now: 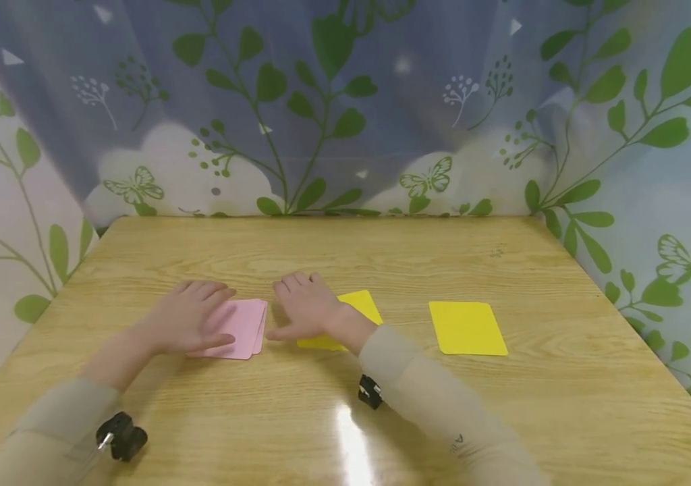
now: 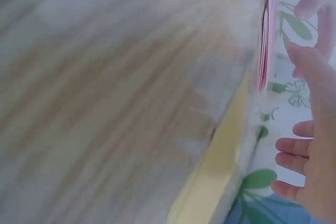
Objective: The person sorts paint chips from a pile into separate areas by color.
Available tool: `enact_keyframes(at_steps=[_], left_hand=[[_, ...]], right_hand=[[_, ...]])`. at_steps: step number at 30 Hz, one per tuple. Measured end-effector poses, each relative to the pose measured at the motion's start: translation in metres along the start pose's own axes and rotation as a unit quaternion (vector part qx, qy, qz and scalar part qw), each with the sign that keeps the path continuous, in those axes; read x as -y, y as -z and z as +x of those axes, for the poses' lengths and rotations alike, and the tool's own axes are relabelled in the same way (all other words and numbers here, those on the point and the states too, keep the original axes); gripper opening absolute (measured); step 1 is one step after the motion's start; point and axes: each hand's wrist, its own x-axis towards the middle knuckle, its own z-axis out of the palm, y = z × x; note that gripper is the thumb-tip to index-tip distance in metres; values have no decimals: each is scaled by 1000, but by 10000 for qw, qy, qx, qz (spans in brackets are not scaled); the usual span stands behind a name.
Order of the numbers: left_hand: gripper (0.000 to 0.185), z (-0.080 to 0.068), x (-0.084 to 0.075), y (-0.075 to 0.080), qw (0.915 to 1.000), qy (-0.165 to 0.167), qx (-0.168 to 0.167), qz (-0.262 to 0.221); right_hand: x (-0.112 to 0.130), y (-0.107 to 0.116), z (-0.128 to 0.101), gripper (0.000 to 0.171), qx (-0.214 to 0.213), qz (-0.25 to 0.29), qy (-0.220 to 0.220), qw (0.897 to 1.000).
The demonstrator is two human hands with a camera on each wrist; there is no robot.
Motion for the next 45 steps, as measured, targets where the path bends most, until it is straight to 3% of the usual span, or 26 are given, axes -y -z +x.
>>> enact_keyframes(at_steps=[5,16,23,30,35,45], left_hand=[[75,19,-19,6,9997,-223,9,79],[86,48,-48,4,9973,-424,417,-432],[102,36,-34,-7,9954,-479,729,-397],[101,18,-17,-13,9949,-329,884,-365],[99,17,-12,-15,9953,-149,784,-548],[93,20,-15,-13,9934,-113,1004,-539]], right_hand=[[-23,-2,-21,91,-75,107,-78,9999],[-65,-16,-64,93,83,412,-189,9989],[-78,-26,-79,91,106,465,-220,9986],[-89,-32,-87,88,144,593,-240,9978],[-95,-35,-88,84,114,416,-217,9988],[-98,-41,-90,78,201,534,-289,9980]])
